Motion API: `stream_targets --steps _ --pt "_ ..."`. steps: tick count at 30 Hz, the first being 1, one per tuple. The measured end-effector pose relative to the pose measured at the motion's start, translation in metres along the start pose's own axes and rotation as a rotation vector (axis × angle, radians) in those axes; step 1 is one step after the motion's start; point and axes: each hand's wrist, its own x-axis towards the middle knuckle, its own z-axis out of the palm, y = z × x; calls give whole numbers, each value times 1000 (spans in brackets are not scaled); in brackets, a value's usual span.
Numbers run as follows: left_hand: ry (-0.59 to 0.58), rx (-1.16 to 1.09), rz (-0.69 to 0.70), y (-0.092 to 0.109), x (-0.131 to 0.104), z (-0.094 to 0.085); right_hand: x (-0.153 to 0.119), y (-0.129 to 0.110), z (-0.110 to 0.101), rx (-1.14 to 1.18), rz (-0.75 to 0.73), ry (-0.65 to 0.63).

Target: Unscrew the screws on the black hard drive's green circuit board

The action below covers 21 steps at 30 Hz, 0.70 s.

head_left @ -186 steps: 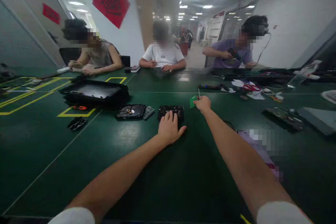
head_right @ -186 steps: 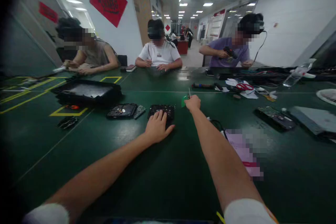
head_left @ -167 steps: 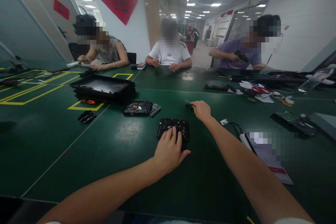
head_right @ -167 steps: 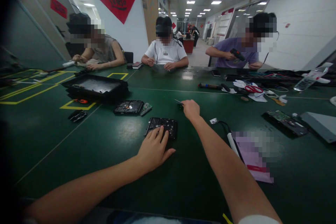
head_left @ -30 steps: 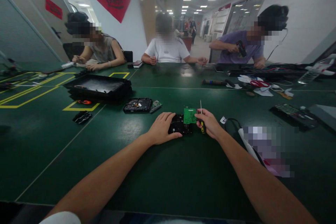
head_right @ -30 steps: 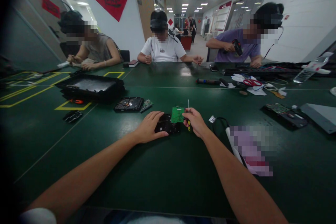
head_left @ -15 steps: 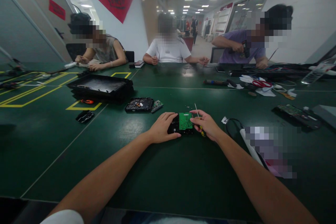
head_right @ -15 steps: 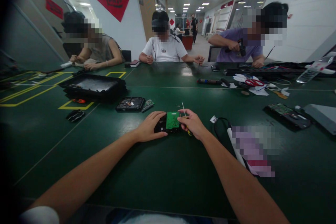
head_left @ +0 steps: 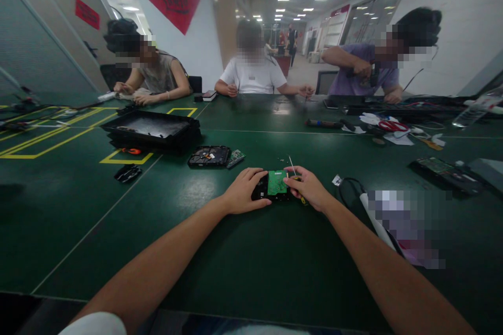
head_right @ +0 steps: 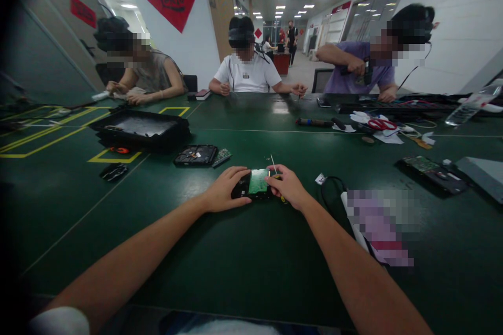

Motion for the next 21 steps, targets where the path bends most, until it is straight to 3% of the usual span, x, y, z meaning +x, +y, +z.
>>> stream_targets --steps 8,21 --pt "-18 -15 2 0 0 -2 3 6 3 -41 -87 87" --pt "-13 9 0 1 -1 -1 9 14 1 -39 -85 181"
